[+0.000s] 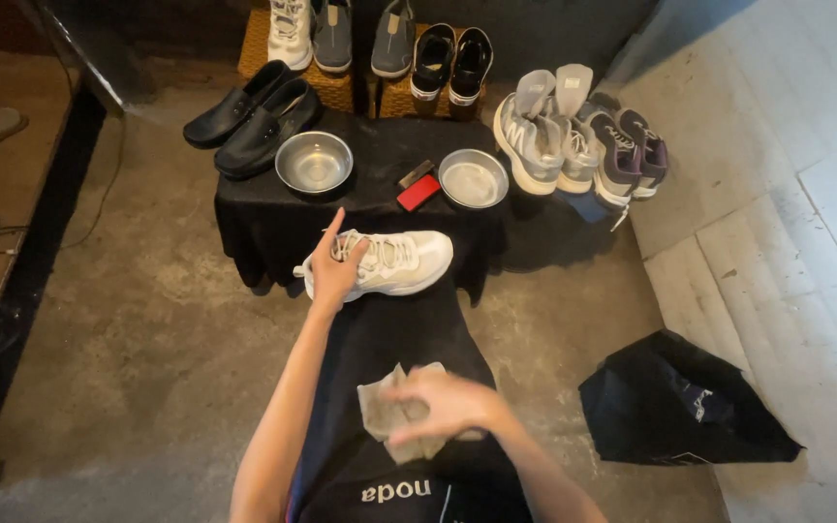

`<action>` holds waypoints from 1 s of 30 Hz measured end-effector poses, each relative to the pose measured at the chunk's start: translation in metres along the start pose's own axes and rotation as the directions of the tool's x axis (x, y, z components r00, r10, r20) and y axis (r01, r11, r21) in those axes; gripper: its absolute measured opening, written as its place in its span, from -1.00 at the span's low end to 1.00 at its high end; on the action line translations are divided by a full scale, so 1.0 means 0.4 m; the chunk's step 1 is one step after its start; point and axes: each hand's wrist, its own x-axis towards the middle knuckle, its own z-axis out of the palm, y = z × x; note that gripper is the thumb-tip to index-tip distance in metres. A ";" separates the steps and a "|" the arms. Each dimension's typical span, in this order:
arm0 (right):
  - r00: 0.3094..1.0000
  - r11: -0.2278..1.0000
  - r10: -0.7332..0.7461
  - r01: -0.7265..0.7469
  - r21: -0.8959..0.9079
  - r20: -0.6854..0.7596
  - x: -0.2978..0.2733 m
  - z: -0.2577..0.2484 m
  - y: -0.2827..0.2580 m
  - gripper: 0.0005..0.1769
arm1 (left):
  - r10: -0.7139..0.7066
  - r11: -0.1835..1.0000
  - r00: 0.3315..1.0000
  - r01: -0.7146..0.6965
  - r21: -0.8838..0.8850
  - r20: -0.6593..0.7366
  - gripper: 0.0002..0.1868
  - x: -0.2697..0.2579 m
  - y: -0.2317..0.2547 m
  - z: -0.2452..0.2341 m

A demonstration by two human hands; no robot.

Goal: The person cleans a white sneaker using a red brush and a cloth. They scrub the shoe's upper and laces, wipe it with the cloth, and continue scrubbing different areas of the shoe throughout the clip.

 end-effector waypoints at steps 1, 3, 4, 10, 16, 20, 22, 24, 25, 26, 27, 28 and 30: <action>1.000 1.000 -0.001 0.001 0.000 0.003 0.021 -0.006 0.035 0.02 | -0.002 1.000 1.000 0.002 0.001 -0.002 -0.29 -0.002 -0.017 0.000; 0.768 0.996 -0.028 0.075 0.047 -0.640 0.060 -0.022 0.105 -0.21 | -0.049 0.999 0.990 0.048 -0.006 -0.129 -0.22 -0.006 -0.047 0.000; 0.767 0.996 -0.031 0.075 0.042 -0.640 0.094 -0.024 0.162 -0.21 | -0.046 0.999 0.990 0.046 -0.008 -0.132 -0.22 -0.025 -0.025 0.005; 0.550 0.521 0.419 0.506 0.687 -0.722 0.197 -0.087 0.382 -0.14 | 0.021 0.993 0.991 -0.035 -0.113 -0.128 -0.18 -0.090 0.044 0.018; 0.879 -0.015 0.227 0.435 0.901 -0.420 0.064 -0.113 0.238 0.33 | 0.290 0.957 0.905 -0.281 -0.073 0.311 -0.18 -0.067 0.147 0.004; 0.906 -0.186 -0.237 0.313 0.931 -0.351 0.166 -0.029 0.353 0.11 | 0.273 0.962 0.862 -0.256 -0.099 0.428 -0.19 -0.058 0.165 0.016; 0.883 -0.241 -0.279 0.315 0.918 -0.377 0.196 -0.015 0.362 -0.05 | 0.279 0.959 0.855 -0.274 -0.075 0.438 -0.20 -0.062 0.211 0.009; 0.871 -0.256 -0.233 0.373 0.892 -0.432 0.210 -0.013 0.355 -0.12 | 0.110 0.951 0.888 -0.225 0.213 0.447 -0.13 -0.072 0.272 -0.010; 0.871 -0.256 -0.232 0.374 0.891 -0.432 0.223 -0.010 0.373 -0.12 | 0.110 0.951 0.887 -0.225 0.213 0.448 -0.13 -0.078 0.292 -0.011; 0.870 -0.261 -0.215 0.386 0.885 -0.443 0.234 -0.004 0.389 -0.13 | 0.119 0.921 0.902 -0.257 0.294 0.416 -0.03 -0.088 0.312 -0.014; 0.869 -0.266 -0.198 0.398 0.878 -0.454 0.246 0.003 0.404 -0.15 | 0.130 0.883 0.914 -0.283 0.375 0.384 0.09 -0.098 0.331 -0.019; 0.870 -0.267 -0.197 0.396 0.878 -0.452 0.234 -0.001 0.381 -0.15 | 0.127 0.883 0.914 -0.280 0.375 0.384 0.09 -0.099 0.318 -0.015; 0.871 -0.330 -0.209 0.364 0.871 -0.444 0.209 -0.014 0.336 -0.15 | 0.384 0.748 0.879 -0.475 0.463 0.282 0.07 -0.098 0.293 -0.005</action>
